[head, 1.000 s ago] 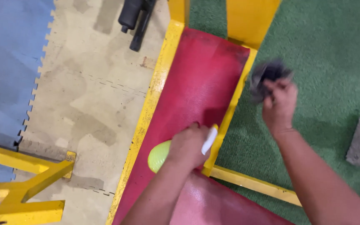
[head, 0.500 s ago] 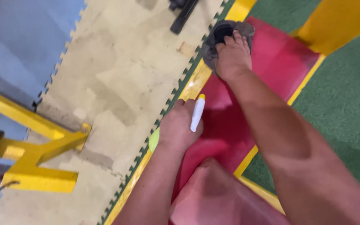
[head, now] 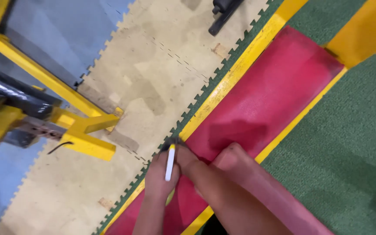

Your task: The person is spraying cleaning solution and wiping down various weight machines and gym benches.

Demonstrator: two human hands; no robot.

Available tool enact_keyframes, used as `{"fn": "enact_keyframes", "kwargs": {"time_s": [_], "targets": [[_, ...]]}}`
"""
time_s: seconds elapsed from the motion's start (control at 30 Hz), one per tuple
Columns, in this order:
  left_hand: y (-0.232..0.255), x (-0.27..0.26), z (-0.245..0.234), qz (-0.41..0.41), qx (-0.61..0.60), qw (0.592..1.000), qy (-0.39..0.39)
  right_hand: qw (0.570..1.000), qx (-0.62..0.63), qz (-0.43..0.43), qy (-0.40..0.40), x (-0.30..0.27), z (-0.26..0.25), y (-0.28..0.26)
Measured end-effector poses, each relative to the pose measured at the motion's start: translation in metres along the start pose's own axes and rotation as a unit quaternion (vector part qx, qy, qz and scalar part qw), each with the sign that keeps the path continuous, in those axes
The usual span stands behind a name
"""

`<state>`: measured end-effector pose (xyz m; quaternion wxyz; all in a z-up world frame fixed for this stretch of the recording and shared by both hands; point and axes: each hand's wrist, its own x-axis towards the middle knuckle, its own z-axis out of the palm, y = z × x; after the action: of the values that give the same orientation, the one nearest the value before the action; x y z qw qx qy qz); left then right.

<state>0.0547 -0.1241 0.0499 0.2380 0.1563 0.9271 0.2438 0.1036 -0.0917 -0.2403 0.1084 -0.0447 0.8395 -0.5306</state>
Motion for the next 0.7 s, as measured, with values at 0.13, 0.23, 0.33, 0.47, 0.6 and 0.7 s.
{"fn": "enact_keyframes", "kwargs": {"time_s": [0.13,0.23,0.33,0.47,0.6,0.7], "targets": [[-0.003,-0.061,-0.025,0.023,-0.032,0.999,0.037,0.950,0.275,0.148,0.001,-0.050,-0.094,-0.127],[0.022,-0.093,-0.037,0.079,-0.089,0.992,0.051,0.763,0.578,0.254,0.138,-0.092,-0.141,-0.180],[0.075,-0.119,-0.052,0.160,-0.145,0.974,0.063,0.720,0.622,0.234,0.200,-0.149,-0.208,-0.267],[0.159,-0.163,-0.076,0.268,-0.167,0.948,0.048,0.683,0.639,0.172,0.310,-0.228,-0.253,-0.343],[0.238,-0.220,-0.104,0.358,-0.179,0.916,-0.014,0.622,0.660,0.121,0.403,-0.312,-0.301,-0.427],[0.283,-0.267,-0.122,0.420,-0.188,0.883,-0.089,0.626,0.602,0.141,0.476,-0.379,-0.315,-0.468]]}}
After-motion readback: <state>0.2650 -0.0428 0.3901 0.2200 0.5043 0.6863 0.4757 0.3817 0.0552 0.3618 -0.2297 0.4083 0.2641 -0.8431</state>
